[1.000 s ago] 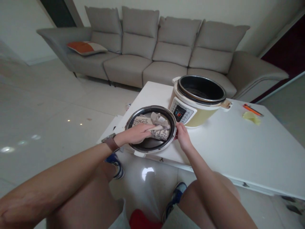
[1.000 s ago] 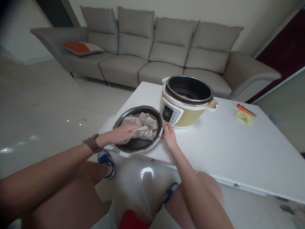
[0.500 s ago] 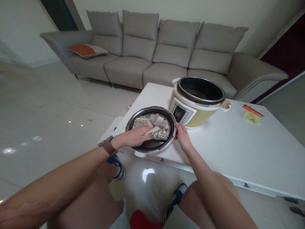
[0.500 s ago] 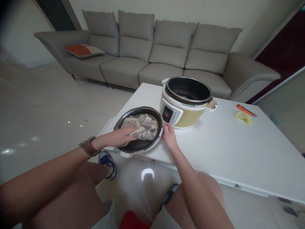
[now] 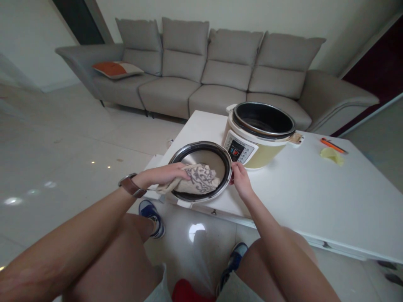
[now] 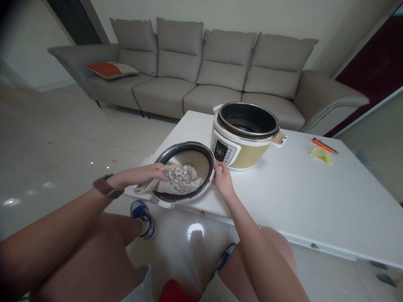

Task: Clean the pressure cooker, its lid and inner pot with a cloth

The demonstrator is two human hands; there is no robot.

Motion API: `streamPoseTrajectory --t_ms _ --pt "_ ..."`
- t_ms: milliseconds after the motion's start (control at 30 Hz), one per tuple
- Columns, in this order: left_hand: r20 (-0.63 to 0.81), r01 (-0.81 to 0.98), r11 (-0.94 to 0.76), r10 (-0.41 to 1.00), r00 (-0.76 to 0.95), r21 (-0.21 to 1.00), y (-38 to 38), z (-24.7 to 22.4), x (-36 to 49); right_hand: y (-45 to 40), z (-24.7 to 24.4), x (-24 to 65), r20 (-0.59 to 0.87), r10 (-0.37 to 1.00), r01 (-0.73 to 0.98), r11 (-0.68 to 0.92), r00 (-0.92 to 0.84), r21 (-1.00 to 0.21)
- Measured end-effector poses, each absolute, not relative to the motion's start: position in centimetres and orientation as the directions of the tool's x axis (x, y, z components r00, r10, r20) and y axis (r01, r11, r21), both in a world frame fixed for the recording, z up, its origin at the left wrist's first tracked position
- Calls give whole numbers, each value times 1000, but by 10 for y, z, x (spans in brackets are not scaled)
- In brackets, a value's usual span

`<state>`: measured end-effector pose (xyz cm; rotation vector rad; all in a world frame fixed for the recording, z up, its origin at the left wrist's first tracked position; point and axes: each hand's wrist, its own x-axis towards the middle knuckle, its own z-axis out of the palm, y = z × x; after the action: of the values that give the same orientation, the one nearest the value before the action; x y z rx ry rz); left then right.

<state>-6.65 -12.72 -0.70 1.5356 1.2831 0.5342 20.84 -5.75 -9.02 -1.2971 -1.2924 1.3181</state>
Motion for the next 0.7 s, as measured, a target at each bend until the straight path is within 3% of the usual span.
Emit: streamPoseTrajectory --t_ms 100,233,467,700 --pt "-249 300 169 935 254 939 -123 -11 -73 -57 -90 208 -115 989 88 -108 -88 -990" --pt "-176 186 146 973 151 972 -122 -15 -70 -58 -88 207 -126 988 92 -118 -85 -989" --pt "-299 443 87 850 434 892 -138 -7 -46 -60 -86 207 -113 990 94 -105 -88 -990" --pt "-389 413 175 759 521 894 -138 6 -53 -58 -87 208 -106 991 126 -95 -84 -988"
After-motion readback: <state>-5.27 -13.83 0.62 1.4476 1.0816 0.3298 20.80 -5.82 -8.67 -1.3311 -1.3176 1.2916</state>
